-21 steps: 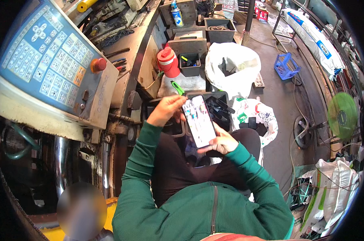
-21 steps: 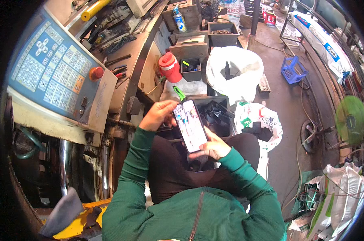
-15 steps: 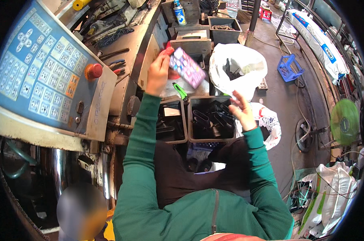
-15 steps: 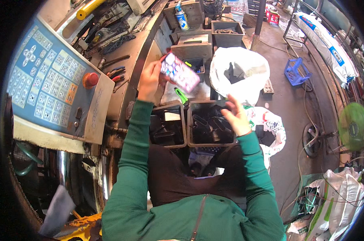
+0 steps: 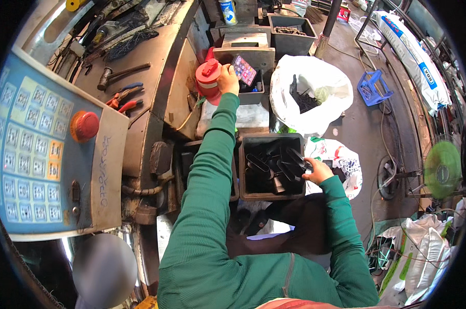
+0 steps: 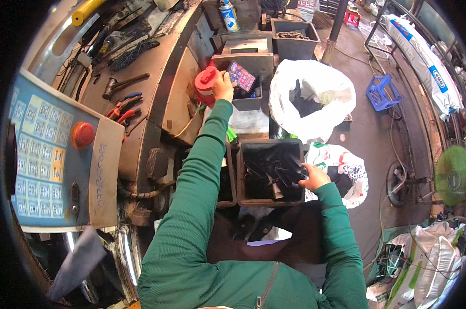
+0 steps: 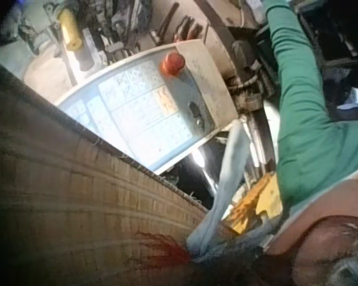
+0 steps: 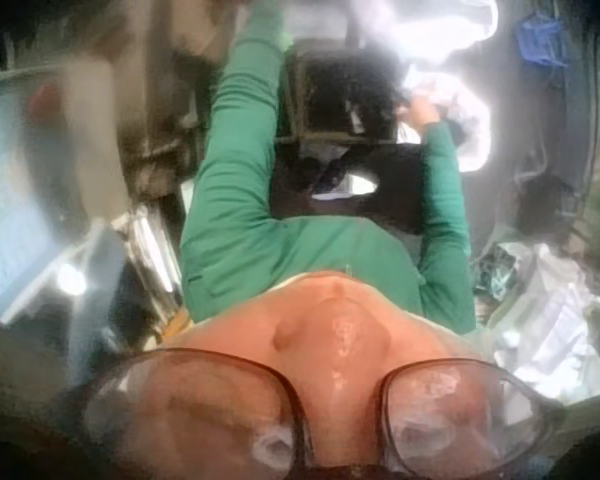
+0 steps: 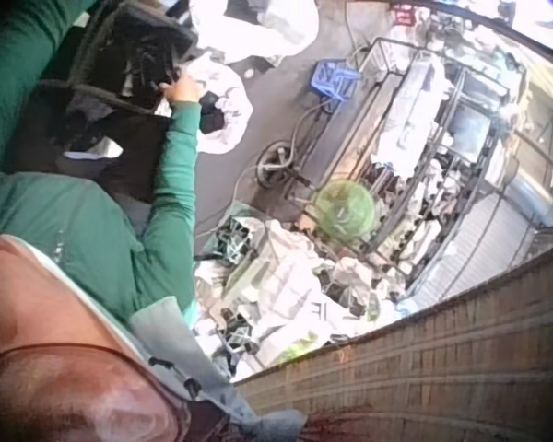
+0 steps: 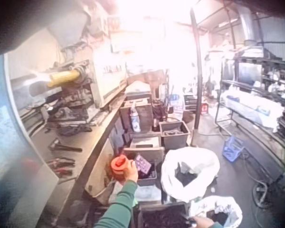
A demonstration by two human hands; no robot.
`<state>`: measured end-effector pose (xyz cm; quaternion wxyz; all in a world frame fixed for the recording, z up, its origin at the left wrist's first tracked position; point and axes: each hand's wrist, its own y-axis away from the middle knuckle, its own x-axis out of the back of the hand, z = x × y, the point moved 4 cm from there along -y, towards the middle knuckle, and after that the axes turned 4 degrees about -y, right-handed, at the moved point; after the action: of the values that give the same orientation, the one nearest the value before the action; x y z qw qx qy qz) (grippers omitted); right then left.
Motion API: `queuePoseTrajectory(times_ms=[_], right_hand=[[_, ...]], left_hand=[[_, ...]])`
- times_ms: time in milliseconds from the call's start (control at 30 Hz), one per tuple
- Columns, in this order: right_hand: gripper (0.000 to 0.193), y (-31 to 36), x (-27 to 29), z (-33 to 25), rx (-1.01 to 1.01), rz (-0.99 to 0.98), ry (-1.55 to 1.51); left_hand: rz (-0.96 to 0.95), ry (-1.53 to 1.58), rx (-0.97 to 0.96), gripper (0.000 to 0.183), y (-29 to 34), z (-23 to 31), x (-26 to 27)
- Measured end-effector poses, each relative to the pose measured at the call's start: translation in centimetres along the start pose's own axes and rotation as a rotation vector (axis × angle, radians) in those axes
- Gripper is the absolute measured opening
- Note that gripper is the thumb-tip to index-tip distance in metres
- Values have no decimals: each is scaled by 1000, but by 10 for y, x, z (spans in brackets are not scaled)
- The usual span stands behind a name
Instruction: The person sits in a workshop and uses a green brush to clean the surfaces of small black rectangular electronic components. They pick up each component, brush it, and place it into a nearby bin, repeating the process for several items.
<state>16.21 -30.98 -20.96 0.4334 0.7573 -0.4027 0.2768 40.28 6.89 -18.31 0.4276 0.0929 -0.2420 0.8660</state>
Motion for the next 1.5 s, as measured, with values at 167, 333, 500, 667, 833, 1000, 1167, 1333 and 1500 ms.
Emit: queuePoseTrajectory(times_ms=[167, 333, 500, 667, 833, 1000, 1167, 1333, 1500], right_hand=[[60, -12, -12, -1, 75, 40, 107], [53, -25, -14, 0, 11, 32, 239], [43, -20, -1, -5, 71, 200, 167], [49, -13, 18, -24, 16, 278, 81], [53, -30, 10, 11, 11, 307, -531], [54, -28, -3, -6, -44, 107, -1115], [47, -11, 10, -20, -134, 69, -1261], [45, -10, 13, -10, -188, 29, -1461], [43, -1, 18, -19, -62, 33, -1694]], left_hand=[[-8, -150, 117, 26, 2, -74, -22], [-115, -321, 123, 29, 1, -66, -22], [11, -321, -187, 35, 38, 15, 14], [-629, -552, -96, 27, 88, -9, 67], [-430, -773, -34, 28, 122, -58, 105], [-539, -992, 197, 58, 137, -103, 54], [-346, -994, 483, 87, 129, -122, 13], [-201, -575, 528, 45, 109, -124, 34], [-221, -8, 264, 21, 131, -35, 84]])
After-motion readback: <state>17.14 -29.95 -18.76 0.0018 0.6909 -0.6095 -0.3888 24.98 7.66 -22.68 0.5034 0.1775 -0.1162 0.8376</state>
